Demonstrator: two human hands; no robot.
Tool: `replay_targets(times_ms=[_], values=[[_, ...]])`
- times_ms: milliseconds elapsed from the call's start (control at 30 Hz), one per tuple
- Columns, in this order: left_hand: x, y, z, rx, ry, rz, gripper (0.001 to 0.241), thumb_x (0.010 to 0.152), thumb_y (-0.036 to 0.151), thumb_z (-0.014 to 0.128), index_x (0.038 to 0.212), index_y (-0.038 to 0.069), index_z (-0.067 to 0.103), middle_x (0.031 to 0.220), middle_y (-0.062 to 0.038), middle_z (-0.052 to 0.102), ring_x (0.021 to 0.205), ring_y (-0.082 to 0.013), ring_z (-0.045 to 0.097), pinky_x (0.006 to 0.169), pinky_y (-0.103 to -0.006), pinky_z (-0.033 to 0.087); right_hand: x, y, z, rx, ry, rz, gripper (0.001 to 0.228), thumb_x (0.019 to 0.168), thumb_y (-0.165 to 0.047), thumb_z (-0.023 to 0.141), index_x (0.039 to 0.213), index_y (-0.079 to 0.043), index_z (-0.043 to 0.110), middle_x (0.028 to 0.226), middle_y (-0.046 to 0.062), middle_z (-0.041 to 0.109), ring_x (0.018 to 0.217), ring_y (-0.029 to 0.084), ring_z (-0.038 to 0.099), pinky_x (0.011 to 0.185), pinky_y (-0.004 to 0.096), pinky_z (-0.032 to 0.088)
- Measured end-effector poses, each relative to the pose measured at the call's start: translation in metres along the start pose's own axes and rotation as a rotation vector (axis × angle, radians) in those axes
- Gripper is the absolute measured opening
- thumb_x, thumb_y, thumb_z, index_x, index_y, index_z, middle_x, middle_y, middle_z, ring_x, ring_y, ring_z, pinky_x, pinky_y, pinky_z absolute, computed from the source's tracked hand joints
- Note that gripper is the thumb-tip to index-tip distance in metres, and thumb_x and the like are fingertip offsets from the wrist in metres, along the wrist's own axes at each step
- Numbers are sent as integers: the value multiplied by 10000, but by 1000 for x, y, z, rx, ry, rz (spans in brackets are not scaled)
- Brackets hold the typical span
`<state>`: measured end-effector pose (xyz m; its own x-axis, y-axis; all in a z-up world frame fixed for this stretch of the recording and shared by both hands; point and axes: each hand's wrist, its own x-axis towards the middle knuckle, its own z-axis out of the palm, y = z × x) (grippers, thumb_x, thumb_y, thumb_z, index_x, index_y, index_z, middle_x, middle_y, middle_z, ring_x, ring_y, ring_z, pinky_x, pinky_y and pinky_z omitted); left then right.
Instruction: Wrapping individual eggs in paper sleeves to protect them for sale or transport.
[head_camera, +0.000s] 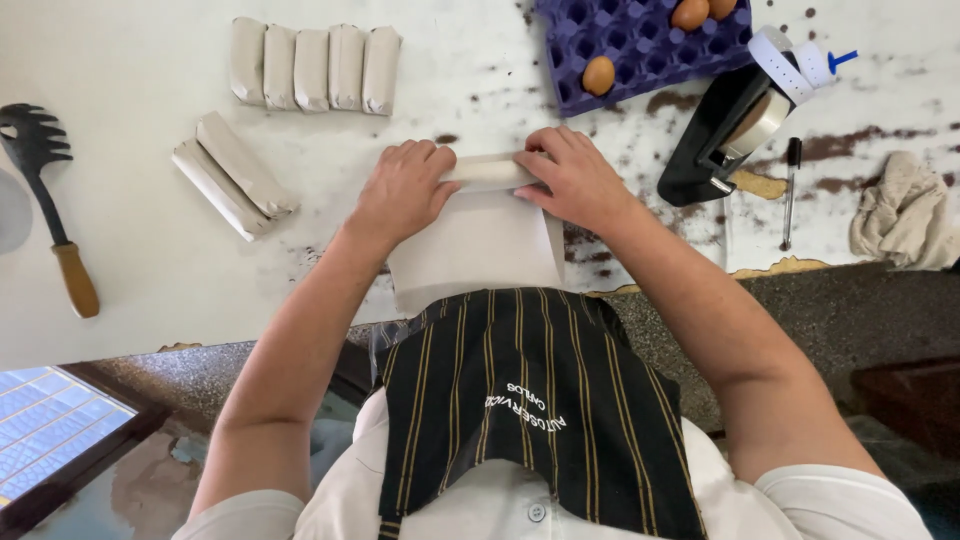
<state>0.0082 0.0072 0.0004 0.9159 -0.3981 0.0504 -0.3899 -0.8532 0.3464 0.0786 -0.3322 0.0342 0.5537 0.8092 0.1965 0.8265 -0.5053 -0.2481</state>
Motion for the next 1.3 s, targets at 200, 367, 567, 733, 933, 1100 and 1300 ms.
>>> replay_targets(times_ms=[200, 367, 567, 733, 933, 1100, 1300], values=[[-5, 5, 0, 154, 122, 132, 451, 948, 318, 986, 1232, 118, 698, 1170, -58, 628, 1096, -280, 752, 1043, -438, 627, 7, 4, 11, 27, 64, -2, 431, 1042, -380, 927, 1347, -93, 824, 1190, 47, 653, 1126, 275, 710, 1044, 439, 587], [-2, -19, 41, 124, 327, 214, 308, 1057, 329, 846, 1251, 121, 729, 1048, -56, 670, 1030, -272, 786, 1054, -435, 601, 8, 10, 24, -97, 139, -72, 471, 970, -328, 929, 1379, -164, 762, 1171, 17, 662, 1158, 251, 728, 1044, 426, 599], [4, -11, 22, 153, 309, 186, 351, 923, 158, 881, 1233, 85, 733, 1091, -82, 672, 1046, -289, 754, 1023, -432, 597, 15, 14, 36, -198, 217, -84, 480, 902, -258, 919, 1333, -144, 742, 1226, 49, 648, 1174, 277, 721, 1047, 438, 599], [13, -25, 19, 136, 321, 213, 430, 897, 235, 903, 1274, 108, 742, 1053, -65, 658, 1001, -274, 748, 998, -420, 580, 25, 18, 27, -182, 214, -99, 545, 849, -259, 938, 1329, -110, 728, 1175, 68, 667, 1130, 296, 744, 1034, 446, 609], [-13, 3, -43, -75, 127, 178, 466, 965, 345, 897, 1323, 99, 729, 1066, -106, 727, 1054, -306, 783, 1024, -444, 564, 18, -15, -15, -71, 65, -62, 474, 881, -343, 895, 1256, -104, 731, 1111, 59, 705, 1072, 279, 766, 992, 430, 612], [-41, 24, -43, -266, -125, 70, 447, 1005, 349, 876, 1331, 76, 739, 1133, -146, 814, 1126, -335, 816, 1076, -465, 561, -2, -40, -18, 126, -202, 8, 458, 946, -404, 836, 1230, -55, 750, 1069, 126, 755, 1063, 331, 786, 994, 460, 610], [-49, 20, -19, -184, -117, 77, 473, 993, 517, 871, 1282, 166, 740, 1102, -52, 733, 1122, -263, 759, 1053, -418, 525, -5, -37, -4, 174, -293, 32, 501, 953, -449, 816, 1248, -51, 745, 1120, 152, 776, 1139, 357, 782, 1038, 489, 600]])
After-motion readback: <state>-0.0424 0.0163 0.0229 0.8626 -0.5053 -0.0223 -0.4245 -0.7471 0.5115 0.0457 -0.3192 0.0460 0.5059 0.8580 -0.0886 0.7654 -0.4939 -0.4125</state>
